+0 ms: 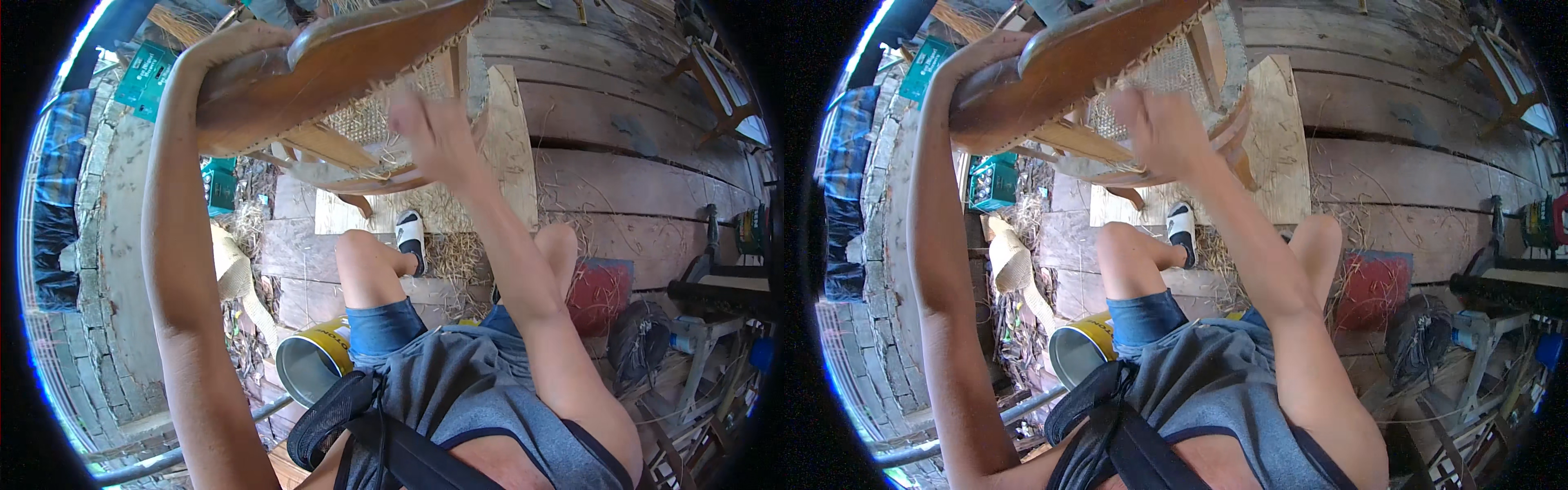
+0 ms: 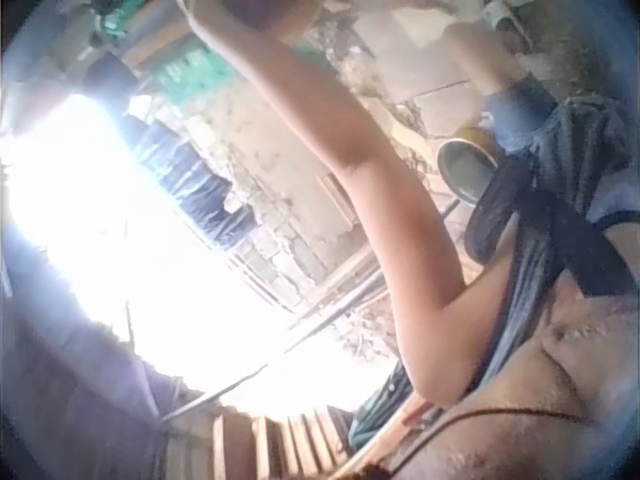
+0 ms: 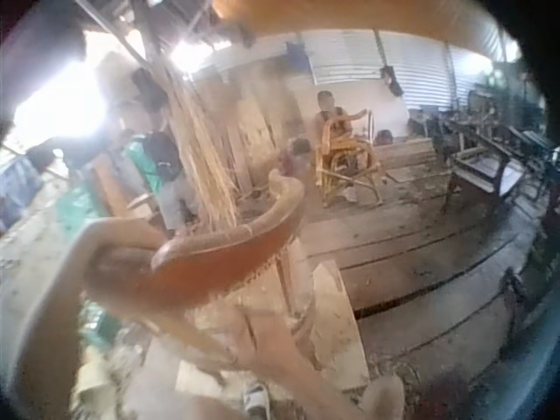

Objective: Weaving and securing decorative trim to the seat of a wooden chair.

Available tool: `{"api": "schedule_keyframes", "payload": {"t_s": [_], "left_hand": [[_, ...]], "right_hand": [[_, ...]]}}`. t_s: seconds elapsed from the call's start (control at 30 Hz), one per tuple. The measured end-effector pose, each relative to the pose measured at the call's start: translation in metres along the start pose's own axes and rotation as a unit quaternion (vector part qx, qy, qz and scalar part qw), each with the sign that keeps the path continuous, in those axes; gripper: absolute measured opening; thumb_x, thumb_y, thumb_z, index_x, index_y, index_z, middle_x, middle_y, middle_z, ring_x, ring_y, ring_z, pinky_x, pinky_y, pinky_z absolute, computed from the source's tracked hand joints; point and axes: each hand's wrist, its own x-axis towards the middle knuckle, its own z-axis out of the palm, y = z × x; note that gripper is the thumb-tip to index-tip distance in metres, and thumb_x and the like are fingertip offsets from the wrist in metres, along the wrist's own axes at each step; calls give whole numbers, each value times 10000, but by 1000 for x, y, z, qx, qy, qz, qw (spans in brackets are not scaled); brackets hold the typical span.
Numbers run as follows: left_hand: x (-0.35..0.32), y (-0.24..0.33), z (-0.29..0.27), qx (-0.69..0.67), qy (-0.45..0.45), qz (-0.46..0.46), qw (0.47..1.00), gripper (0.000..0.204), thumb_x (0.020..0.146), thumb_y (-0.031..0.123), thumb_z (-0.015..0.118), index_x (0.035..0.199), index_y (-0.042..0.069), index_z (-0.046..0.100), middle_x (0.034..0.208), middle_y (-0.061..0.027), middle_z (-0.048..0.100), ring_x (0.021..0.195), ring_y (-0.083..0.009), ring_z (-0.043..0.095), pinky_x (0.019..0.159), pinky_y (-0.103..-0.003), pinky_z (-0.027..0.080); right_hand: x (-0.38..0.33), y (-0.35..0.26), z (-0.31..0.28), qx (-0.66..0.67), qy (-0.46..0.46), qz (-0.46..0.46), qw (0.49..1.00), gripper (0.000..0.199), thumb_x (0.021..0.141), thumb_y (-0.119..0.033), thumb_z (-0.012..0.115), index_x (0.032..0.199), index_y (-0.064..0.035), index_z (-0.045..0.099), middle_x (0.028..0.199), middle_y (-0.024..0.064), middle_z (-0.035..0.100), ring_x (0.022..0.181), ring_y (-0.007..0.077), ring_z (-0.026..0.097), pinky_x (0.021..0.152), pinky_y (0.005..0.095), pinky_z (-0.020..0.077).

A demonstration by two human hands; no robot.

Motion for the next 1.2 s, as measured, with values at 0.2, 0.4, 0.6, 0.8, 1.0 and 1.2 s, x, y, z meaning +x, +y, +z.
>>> {"api": "schedule_keyframes", "payload": {"t_s": [0.2,0.4,0.6,0.8,1.0,1.2], "left_hand": [[10,-31,-6,-61,-29,76,995,373,966,264,563,1268,46,596,1247,-59,598,1083,-114,585,975,-236,445],[-5,-38,-1,-81,23,-8,996,360,954,252,586,1245,41,610,1242,-52,599,1059,-108,593,959,-237,460],[2,-27,5,-168,11,5,986,325,944,227,597,1213,47,632,1152,-33,638,992,-87,614,893,-222,501],[3,-24,-1,-96,-41,60,993,311,956,226,577,1204,48,641,1053,-13,674,905,-54,631,824,-192,524],[4,-31,0,-68,-2,27,997,339,963,241,564,1233,43,620,1070,-17,664,892,-51,626,835,-192,517],[9,-17,4,-22,-12,72,997,361,976,241,539,1260,24,593,1093,-25,650,953,-62,594,864,-200,497]], "right_hand": [[-67,24,-30,-64,-59,92,992,353,970,-290,479,849,18,602,669,161,558,572,284,576,539,357,426],[-32,42,-44,-1,-80,181,980,304,1018,-246,446,949,15,586,657,100,519,583,166,535,546,341,415],[4,15,-32,-3,-10,128,992,183,966,-182,532,946,-3,569,751,210,596,660,354,582,612,417,441],[13,3,-23,-48,19,120,991,206,953,-199,556,914,-2,601,748,208,614,674,354,596,624,421,447],[21,-7,-19,39,7,118,992,395,975,-338,504,881,13,660,715,153,636,632,284,596,619,399,460],[1,5,-30,77,-6,125,989,417,966,-379,501,826,-11,636,670,63,566,627,145,533,581,312,423]]}}
